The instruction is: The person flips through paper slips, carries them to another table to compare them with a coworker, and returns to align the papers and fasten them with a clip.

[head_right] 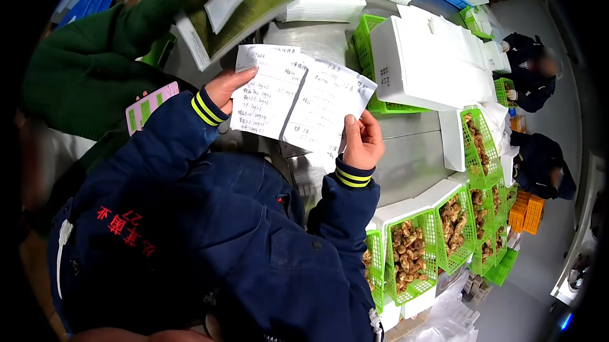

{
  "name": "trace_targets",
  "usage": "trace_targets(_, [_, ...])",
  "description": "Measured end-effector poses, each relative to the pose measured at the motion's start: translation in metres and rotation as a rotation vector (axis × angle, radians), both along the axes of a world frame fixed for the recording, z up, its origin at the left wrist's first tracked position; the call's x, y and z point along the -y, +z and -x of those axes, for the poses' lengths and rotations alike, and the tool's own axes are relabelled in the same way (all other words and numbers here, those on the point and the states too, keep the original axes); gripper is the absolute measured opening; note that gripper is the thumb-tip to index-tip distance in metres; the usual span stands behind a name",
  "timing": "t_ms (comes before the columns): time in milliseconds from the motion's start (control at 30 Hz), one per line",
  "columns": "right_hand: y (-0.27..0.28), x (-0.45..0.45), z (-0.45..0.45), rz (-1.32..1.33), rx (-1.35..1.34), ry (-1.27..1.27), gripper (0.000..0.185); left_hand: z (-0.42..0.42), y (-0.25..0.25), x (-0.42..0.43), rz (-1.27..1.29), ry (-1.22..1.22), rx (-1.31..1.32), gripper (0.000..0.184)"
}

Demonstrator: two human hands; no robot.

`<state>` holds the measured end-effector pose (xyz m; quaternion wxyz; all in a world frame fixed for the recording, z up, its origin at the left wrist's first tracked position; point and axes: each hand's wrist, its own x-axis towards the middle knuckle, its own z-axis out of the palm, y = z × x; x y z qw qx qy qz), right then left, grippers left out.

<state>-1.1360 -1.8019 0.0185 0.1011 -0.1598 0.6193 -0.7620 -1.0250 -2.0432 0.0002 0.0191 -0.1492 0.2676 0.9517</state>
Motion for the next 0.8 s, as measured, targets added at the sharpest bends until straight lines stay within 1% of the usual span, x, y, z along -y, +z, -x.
trace_targets(33, [0.0, 0.0, 0.0, 0.0, 0.0, 0.0, 0.026, -0.001, 0.002, 0.0, 0.0, 0.0, 0.0, 0.035])
trace_targets(100, [-0.001, 0.0, -0.001, -0.004, 0.015, -0.003, 0.029, -0.004, 0.005, -0.002, 0.129, 0.045, 0.036, 0.037])
trace_targets(233, [-0.002, -0.003, -0.001, -0.037, 0.012, -0.015, 0.035, -0.005, 0.001, -0.003, 0.13, 0.055, 0.026, 0.038])
trace_targets(300, [-0.005, -0.006, 0.001, -0.048, -0.041, -0.001, 0.04, -0.005, 0.001, -0.004, 0.126, 0.062, 0.025, 0.037])
trace_targets(400, [-0.003, -0.006, 0.001, -0.085, -0.028, -0.019, 0.044, -0.004, 0.002, -0.005, 0.123, 0.06, 0.027, 0.037])
trace_targets(500, [-0.001, -0.006, -0.001, -0.014, 0.003, -0.024, 0.049, -0.003, -0.002, -0.006, 0.135, 0.058, 0.02, 0.038])
trace_targets(533, [0.0, -0.007, -0.001, -0.014, 0.0, -0.026, 0.049, -0.002, -0.003, -0.006, 0.147, 0.06, 0.015, 0.039])
trace_targets(600, [0.002, -0.009, -0.001, -0.007, -0.017, -0.05, 0.055, -0.003, -0.003, -0.005, 0.151, 0.046, 0.007, 0.039])
trace_targets(700, [0.003, -0.013, 0.0, -0.023, -0.05, -0.036, 0.057, -0.003, 0.0, -0.008, 0.144, 0.052, 0.014, 0.039])
trace_targets(800, [0.003, -0.013, -0.002, -0.011, -0.035, -0.037, 0.057, -0.003, 0.001, -0.009, 0.131, 0.05, 0.02, 0.035])
